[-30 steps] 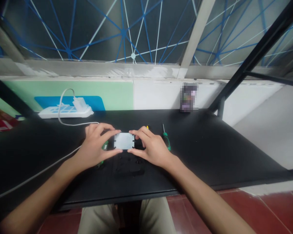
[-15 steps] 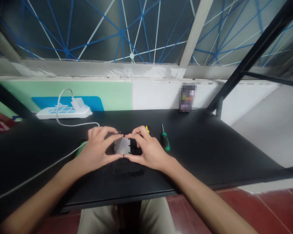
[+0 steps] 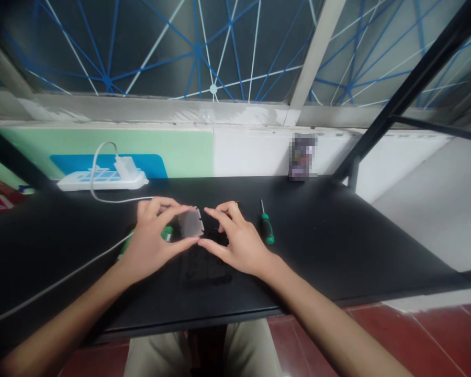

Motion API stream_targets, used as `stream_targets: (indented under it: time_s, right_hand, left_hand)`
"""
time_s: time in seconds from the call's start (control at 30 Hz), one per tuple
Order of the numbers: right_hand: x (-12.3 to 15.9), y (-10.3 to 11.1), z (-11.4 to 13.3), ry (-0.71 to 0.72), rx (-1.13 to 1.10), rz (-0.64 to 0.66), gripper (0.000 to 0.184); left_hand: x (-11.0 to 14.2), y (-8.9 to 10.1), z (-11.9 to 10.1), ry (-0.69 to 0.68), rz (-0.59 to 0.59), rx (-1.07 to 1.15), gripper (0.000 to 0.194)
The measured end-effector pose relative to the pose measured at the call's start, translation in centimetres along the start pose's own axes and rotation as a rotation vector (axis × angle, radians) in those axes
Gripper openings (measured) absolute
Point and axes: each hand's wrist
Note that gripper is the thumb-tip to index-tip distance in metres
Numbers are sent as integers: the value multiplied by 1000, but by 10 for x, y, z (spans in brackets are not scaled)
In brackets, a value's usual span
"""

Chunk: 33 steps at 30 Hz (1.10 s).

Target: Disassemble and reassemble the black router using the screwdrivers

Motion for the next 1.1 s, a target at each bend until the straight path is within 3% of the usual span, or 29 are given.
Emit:
stream_targets:
  time_s: [0.13, 0.27, 0.47, 0.73, 1.1]
  right_hand:
    - [-1, -2, 1, 32, 19, 46, 65]
    - [-3, -6, 2, 74, -9, 90, 73]
    - [-2, -13, 4, 226, -220, 57, 61]
    - [0, -13, 2, 207, -242, 48, 62]
    - [-2, 3, 1, 76, -36, 141, 52]
  left_hand:
    - [-1, 3, -1, 51, -8, 130, 53]
    - [-2, 8, -5, -3, 23, 297, 60]
    - [0, 6, -10, -88, 75, 460, 64]
    - [-1, 8, -9, -104, 90, 448, 62]
    - [-2, 12, -4, -125, 82, 312, 55]
Point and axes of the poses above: each hand's wrist, its own x-axis away from the middle knuckle, its own y-axis out of the back of the hand, z = x × y, and after that the axes turned 11 degrees about -y, right-handed
